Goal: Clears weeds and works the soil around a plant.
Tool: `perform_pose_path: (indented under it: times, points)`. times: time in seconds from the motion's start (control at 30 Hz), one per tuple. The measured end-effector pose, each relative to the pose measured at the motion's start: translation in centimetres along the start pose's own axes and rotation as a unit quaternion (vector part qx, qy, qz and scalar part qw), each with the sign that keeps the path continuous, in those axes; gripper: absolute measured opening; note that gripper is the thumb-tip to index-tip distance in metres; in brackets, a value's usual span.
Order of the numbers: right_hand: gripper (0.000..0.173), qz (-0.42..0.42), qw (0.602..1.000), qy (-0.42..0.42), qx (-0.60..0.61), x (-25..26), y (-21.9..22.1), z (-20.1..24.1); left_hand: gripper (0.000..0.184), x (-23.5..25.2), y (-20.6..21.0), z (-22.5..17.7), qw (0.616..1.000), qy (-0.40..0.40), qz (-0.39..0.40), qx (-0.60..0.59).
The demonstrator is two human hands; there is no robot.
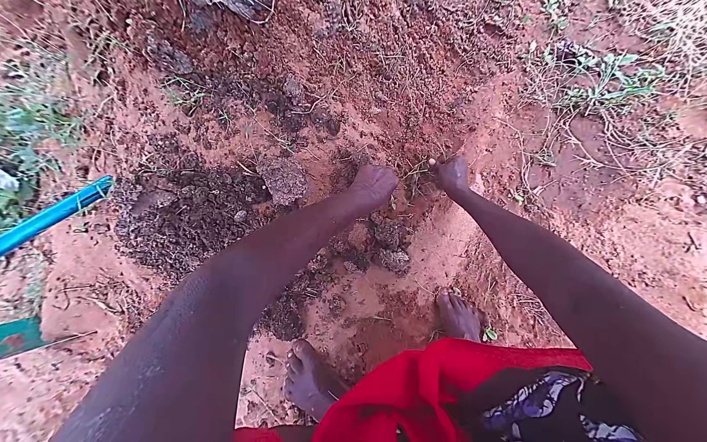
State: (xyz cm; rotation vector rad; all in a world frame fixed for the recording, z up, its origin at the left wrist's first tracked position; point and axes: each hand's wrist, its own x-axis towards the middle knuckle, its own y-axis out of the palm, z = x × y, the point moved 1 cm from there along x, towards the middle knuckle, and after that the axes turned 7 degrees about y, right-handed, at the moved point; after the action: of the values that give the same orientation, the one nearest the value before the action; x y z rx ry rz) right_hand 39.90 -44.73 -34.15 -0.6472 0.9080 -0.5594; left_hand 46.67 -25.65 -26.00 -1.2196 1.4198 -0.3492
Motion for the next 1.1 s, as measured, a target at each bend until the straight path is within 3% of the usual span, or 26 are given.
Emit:
perform_pose_path:
  times: [0.1, 0.2, 0.3, 0.4, 0.5, 0.6, 0.7, 0.77, 0.9, 1.03, 1.1]
  points:
    - [0.036, 0.012, 0.997, -0.072, 0.026, -0.2, -0.6, -0.7, 0.026, -1.1, 0.5, -0.7, 0.999, 0.028, 0.004, -0.039]
    - [0.022, 0.055, 0.983, -0.173, -0.009, -1.0, -1.5, -0.5, 0.031, -2.3, 2.6, -1.6, 0.995, 0.078, 0.011, -0.061]
    - [0.030, 0.064, 0.949, -0.308, -0.035, -1.2, -0.6, 0.0, 0.035, -5.6, 3.5, -2.6, 0.989, 0.092, 0.058, -0.105]
    - [0.021, 0.053, 0.932, -0.354, -0.061, -2.0, 0.8, 1.0, 0.037, -8.7, 4.9, -1.9, 0.981, 0.104, 0.053, -0.156]
    - [0.022, 0.059, 0.950, -0.299, -0.063, -3.7, 1.4, 2.3, 0.035, -11.1, 6.5, -0.2, 0.965, 0.120, 0.013, -0.231]
    - [0.024, 0.062, 0.982, -0.177, 0.019, -3.9, 2.0, 2.7, 0.034, -13.3, 6.9, 1.0, 0.934, 0.043, -0.006, -0.354]
    - [0.028, 0.045, 0.990, -0.121, 0.053, -3.2, 2.6, 2.0, 0.032, -14.7, 6.5, 1.4, 0.906, -0.033, -0.016, -0.422]
    - [0.027, 0.051, 0.989, -0.138, 0.007, -5.6, 2.1, 3.2, 0.032, -15.6, 6.1, 1.6, 0.907, -0.036, -0.020, -0.420]
    - [0.018, 0.071, 0.947, -0.309, 0.058, -10.6, 2.9, 8.2, 0.030, -17.8, 5.4, 2.3, 0.907, -0.022, -0.024, -0.421]
    - [0.018, 0.126, 0.946, -0.244, 0.172, -9.3, 3.9, 13.7, 0.029, -19.5, 6.5, 3.0, 0.870, -0.095, -0.050, -0.481]
    - [0.028, 0.125, 0.950, -0.202, 0.205, -7.8, 4.6, 15.6, 0.028, -20.6, 7.1, 3.2, 0.853, -0.117, -0.055, -0.505]
